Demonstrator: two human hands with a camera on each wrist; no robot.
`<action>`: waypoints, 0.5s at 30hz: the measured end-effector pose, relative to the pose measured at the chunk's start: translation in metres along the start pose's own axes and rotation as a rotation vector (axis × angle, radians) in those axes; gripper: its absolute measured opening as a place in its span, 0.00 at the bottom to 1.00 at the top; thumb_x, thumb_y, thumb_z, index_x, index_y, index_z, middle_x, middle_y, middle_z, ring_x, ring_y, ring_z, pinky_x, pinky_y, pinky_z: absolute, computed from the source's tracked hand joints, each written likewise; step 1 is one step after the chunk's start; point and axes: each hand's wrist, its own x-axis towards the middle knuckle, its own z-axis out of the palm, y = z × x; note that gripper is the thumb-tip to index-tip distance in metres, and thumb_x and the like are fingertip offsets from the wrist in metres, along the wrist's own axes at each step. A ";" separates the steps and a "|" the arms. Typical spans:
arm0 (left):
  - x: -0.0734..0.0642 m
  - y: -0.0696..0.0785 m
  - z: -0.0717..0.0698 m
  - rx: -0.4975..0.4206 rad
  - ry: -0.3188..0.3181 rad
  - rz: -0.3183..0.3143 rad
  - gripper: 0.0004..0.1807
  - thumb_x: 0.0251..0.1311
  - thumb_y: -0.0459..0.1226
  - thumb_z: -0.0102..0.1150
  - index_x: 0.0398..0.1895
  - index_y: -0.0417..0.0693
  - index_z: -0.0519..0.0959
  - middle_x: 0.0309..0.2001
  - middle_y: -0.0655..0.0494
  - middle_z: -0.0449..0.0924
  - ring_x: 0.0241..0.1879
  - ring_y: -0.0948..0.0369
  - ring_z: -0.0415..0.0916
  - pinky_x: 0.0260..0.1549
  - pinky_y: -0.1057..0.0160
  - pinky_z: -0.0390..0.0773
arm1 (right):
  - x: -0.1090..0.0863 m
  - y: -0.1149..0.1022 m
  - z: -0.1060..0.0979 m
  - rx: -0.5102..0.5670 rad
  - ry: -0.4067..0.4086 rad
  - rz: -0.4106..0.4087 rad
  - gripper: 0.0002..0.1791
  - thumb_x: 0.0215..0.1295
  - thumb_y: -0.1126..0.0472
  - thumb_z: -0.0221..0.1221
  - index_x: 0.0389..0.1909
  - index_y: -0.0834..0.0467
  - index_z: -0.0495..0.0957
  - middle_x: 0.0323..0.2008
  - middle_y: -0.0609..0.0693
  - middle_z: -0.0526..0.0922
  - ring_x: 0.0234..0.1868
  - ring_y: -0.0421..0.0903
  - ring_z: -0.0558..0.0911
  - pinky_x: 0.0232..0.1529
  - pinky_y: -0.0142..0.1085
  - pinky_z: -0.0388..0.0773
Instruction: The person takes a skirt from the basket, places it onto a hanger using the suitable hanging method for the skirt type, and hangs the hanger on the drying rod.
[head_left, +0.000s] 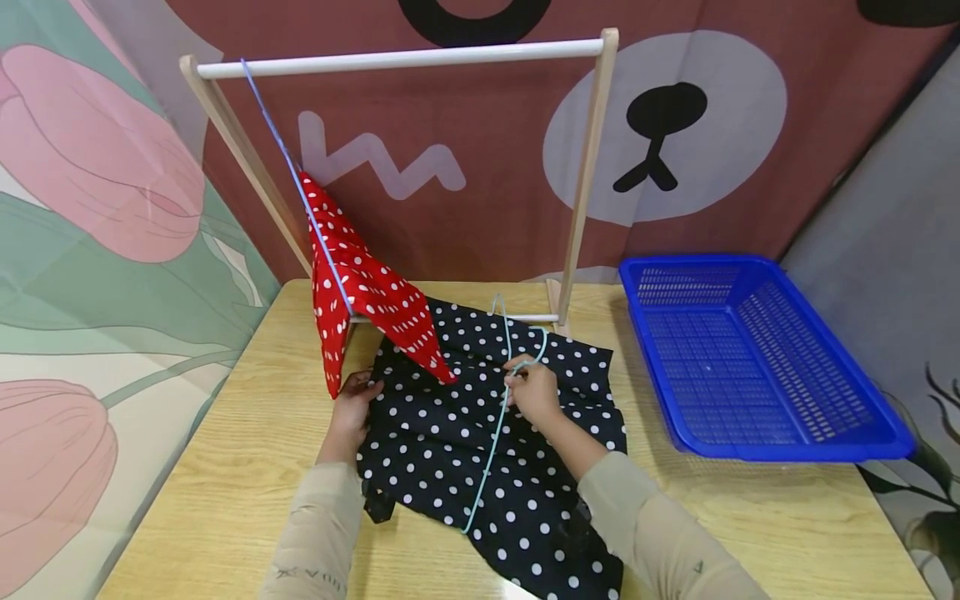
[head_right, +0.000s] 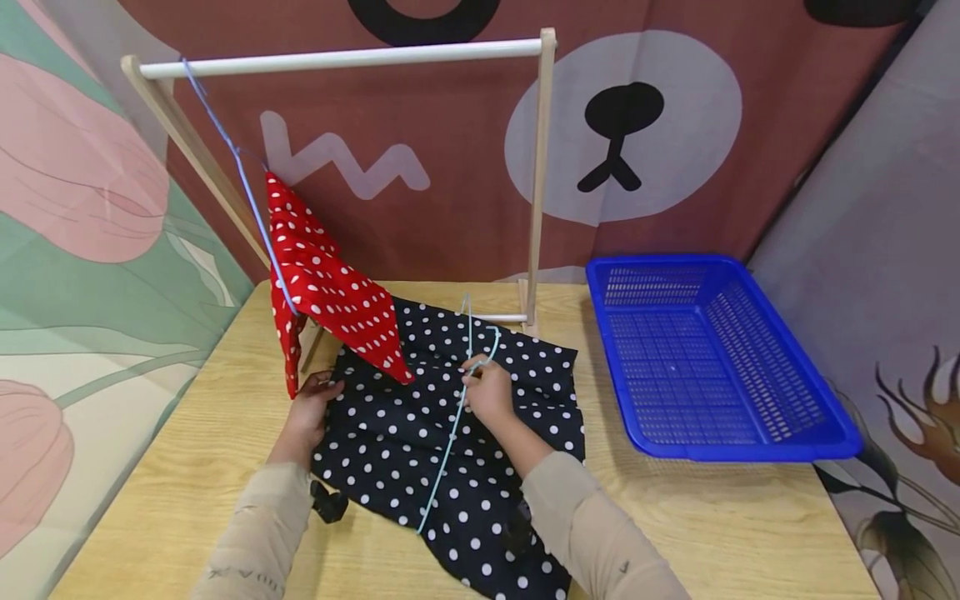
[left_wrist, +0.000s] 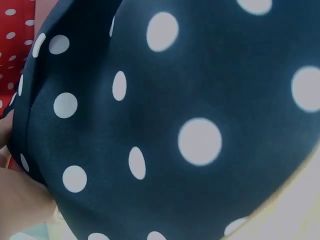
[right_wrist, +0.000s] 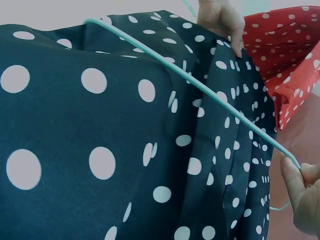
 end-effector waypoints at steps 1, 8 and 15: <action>0.000 -0.001 0.000 0.043 0.012 0.016 0.11 0.55 0.28 0.48 0.42 0.38 0.64 0.33 0.55 0.66 0.27 0.67 0.67 0.25 0.72 0.68 | 0.001 0.000 0.000 0.006 -0.011 0.007 0.07 0.55 0.74 0.51 0.35 0.68 0.74 0.21 0.55 0.75 0.13 0.40 0.74 0.17 0.35 0.74; -0.002 -0.013 -0.002 0.476 0.083 0.124 0.14 0.54 0.31 0.50 0.42 0.29 0.69 0.37 0.39 0.71 0.32 0.56 0.69 0.28 0.67 0.69 | 0.001 -0.002 -0.002 0.050 -0.079 0.005 0.06 0.55 0.75 0.51 0.33 0.67 0.73 0.21 0.55 0.73 0.15 0.42 0.74 0.19 0.38 0.75; -0.013 -0.017 -0.004 0.769 0.026 0.250 0.15 0.50 0.30 0.52 0.40 0.28 0.68 0.36 0.35 0.72 0.36 0.46 0.70 0.36 0.52 0.69 | 0.002 -0.004 -0.002 0.076 -0.105 -0.010 0.05 0.55 0.74 0.52 0.32 0.65 0.72 0.23 0.55 0.72 0.16 0.43 0.75 0.19 0.35 0.75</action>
